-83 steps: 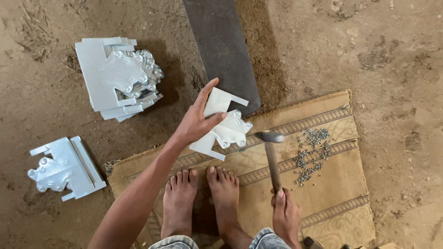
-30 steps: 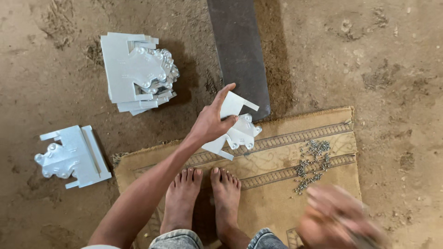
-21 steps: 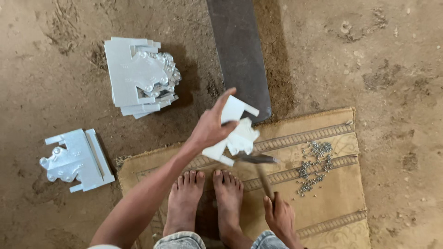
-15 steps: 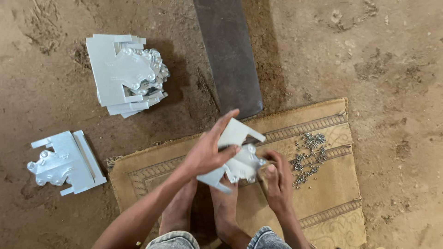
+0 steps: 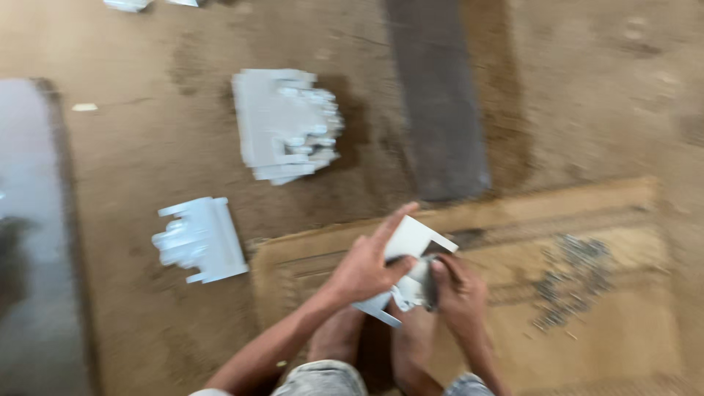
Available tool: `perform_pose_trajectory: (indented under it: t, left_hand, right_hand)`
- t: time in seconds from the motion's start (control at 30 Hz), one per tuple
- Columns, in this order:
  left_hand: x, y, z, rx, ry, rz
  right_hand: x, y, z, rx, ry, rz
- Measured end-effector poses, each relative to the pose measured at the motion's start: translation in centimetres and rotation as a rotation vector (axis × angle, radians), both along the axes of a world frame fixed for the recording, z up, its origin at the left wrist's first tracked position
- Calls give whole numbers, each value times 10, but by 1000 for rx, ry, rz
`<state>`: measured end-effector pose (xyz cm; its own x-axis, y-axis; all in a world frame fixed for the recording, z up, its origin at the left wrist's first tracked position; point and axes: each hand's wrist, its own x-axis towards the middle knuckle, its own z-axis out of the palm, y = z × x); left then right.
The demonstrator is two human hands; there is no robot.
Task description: The person stands on a mat on the ground and hammers small nails into white metal bracket castings one at a time, holding each bracket against a steel bar while driving nails, then stacks the finished brackets in a pile beside them.
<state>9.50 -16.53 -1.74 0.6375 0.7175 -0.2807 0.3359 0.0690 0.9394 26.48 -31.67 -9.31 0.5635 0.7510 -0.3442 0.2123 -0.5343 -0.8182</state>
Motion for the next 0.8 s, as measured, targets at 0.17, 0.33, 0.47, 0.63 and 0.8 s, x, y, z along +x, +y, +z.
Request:
perform_pose_trajectory:
  t: [0.17,0.33,0.47,0.63,0.8]
  left_hand:
    - [-129,29,16,386,566,413]
    - [-227,62,-27,605,1033,634]
    - [-217,69,-47,299,701,643]
    - [-194,79,-44,-39,621,685]
    - [-190,78,-31,325,817,459]
  right_hand:
    - [57,-32,-16,-182,-433,135]
    - [93,-107,-35,-268,-1277,89]
    - [91,-130,-49,-254,-975,-64]
    - [93,-128,-43,-253,-857,-137]
    - [88,-120,-30,-279,-840,-111]
